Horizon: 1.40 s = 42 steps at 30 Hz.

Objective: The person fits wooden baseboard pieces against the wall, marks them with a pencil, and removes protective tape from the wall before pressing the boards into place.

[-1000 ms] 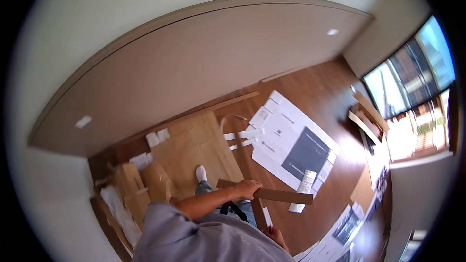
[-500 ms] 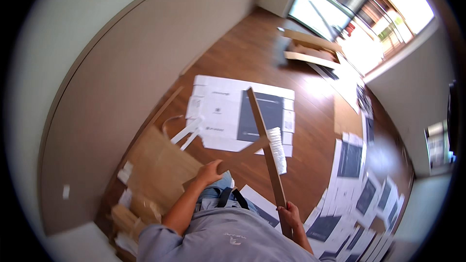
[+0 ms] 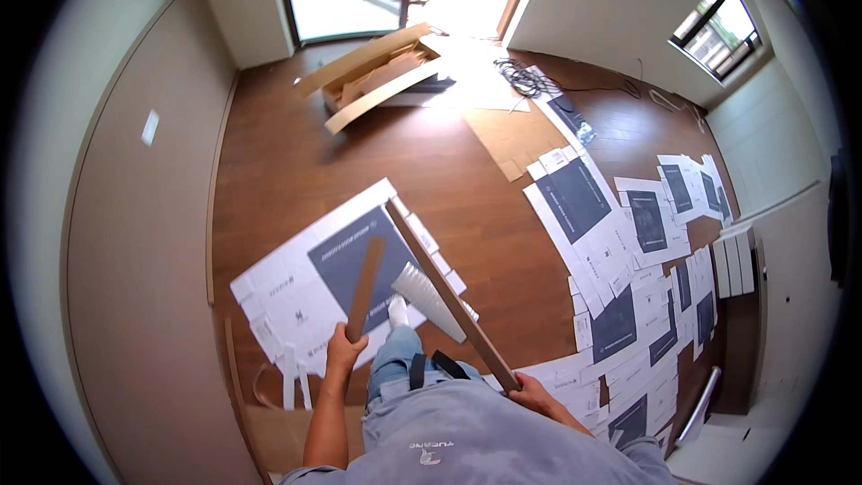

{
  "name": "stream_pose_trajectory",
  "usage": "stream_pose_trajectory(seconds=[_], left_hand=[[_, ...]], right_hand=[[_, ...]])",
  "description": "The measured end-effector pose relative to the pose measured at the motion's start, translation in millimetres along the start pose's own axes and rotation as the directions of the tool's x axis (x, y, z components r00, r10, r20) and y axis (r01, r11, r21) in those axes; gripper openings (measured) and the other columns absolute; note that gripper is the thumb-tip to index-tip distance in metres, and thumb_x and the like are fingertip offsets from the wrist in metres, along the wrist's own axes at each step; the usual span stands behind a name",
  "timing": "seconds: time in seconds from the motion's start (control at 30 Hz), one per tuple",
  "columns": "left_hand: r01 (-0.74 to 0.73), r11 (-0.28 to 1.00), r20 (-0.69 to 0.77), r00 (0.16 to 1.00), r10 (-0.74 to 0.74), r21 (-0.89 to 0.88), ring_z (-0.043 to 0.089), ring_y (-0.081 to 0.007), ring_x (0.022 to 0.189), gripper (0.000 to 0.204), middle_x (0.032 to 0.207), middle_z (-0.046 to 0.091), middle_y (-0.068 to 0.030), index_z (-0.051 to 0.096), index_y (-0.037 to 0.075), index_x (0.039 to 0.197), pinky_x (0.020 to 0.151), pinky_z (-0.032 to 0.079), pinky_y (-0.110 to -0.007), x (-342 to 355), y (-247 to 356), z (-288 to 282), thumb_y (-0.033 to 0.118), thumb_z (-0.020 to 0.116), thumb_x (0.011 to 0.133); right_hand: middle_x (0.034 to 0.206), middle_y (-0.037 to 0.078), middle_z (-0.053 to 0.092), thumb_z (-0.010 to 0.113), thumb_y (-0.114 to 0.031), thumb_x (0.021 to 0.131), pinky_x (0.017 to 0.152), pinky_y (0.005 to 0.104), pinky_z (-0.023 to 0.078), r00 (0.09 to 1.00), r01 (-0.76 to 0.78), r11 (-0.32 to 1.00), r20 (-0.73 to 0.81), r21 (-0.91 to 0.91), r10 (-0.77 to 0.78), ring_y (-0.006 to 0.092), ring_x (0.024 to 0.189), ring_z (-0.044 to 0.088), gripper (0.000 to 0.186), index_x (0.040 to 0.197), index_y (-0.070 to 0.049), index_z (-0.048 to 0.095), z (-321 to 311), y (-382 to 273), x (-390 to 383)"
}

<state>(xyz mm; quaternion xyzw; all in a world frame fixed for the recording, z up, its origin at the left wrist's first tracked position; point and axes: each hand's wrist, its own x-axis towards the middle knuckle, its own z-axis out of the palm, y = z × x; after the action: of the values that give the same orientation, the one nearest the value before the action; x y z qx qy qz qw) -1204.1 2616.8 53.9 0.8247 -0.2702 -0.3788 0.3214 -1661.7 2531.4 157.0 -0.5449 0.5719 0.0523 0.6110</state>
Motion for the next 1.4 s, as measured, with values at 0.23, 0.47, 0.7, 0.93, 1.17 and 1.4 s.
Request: stream_pose_trajectory(seconds=[0.23,0.47,0.7,0.93,1.17,1.4], left_hand=[[-0.303,0.919,0.332,0.919,0.212,0.252,0.066,-0.0442,0.092,0.047,0.094,0.068,-0.0241,0.055,0.002,0.103,0.080,0.052,-0.048,138.2,147.7,34.3,0.030,0.076,0.072],[-0.813,0.567,0.603,0.519,0.606,0.131,0.059,-0.0405,0.101,0.043,0.107,0.061,-0.0192,0.056,0.003,0.101,0.089,0.050,-0.046,256.0,357.0,164.0,0.022,0.077,0.069],[-0.797,0.522,0.468,0.602,0.647,0.304,0.063,-0.0362,0.099,0.047,0.103,0.061,-0.0141,0.059,0.006,0.103,0.085,0.053,-0.045,325.6,484.9,219.8,0.016,0.083,0.064],[-0.801,0.223,0.235,0.409,0.882,0.555,0.059,-0.0284,0.085,0.033,0.087,0.058,-0.0072,0.061,0.013,0.100,0.079,0.045,-0.042,480.4,616.4,226.0,0.004,0.071,0.070],[-0.793,0.210,0.212,0.391,0.896,0.572,0.059,-0.0266,0.085,0.043,0.086,0.058,-0.0056,0.061,0.014,0.104,0.078,0.044,-0.040,640.4,726.6,279.4,0.004,0.075,0.065],[-0.648,0.714,0.198,0.761,0.617,0.264,0.063,-0.0363,0.101,0.056,0.107,0.066,-0.0154,0.060,0.006,0.118,0.089,0.049,-0.044,747.4,777.9,348.3,0.009,0.081,0.067]], right_hand=[[0.094,0.015,0.072,0.065,-0.033,0.088,0.078,0.0479,0.054,0.954,-0.107,0.900,-0.300,-0.423,-0.028,0.0383,0.090,0.068,0.033,0.117,-0.019,0.066,-81.9,-72.0,65.7],[0.090,0.013,0.072,0.068,-0.036,0.089,0.075,0.0473,0.053,0.964,0.081,0.870,-0.182,-0.485,-0.191,0.0372,0.086,0.068,0.028,0.111,-0.019,0.068,-195.3,-148.5,158.7],[0.091,0.014,0.071,0.069,-0.036,0.089,0.077,0.0457,0.053,0.946,0.201,0.926,-0.180,-0.319,-0.268,0.0378,0.089,0.067,0.029,0.110,-0.017,0.068,-331.0,-220.8,248.1],[0.086,0.015,0.070,0.069,-0.026,0.089,0.074,0.0430,0.053,0.929,0.094,0.974,-0.335,-0.205,-0.160,0.0368,0.085,0.068,0.025,0.109,-0.011,0.068,-449.5,-264.9,333.5],[0.079,0.011,0.071,0.071,-0.023,0.088,0.070,0.0377,0.052,0.930,-0.006,0.997,-0.368,-0.079,-0.024,0.0261,0.076,0.069,0.020,0.102,-0.008,0.069,-547.4,-291.1,444.7],[0.082,0.006,0.073,0.072,-0.025,0.088,0.072,0.0314,0.051,0.937,0.065,0.977,-0.348,0.204,0.010,0.0154,0.077,0.067,0.024,0.099,-0.003,0.071,-644.3,-355.4,504.5]])
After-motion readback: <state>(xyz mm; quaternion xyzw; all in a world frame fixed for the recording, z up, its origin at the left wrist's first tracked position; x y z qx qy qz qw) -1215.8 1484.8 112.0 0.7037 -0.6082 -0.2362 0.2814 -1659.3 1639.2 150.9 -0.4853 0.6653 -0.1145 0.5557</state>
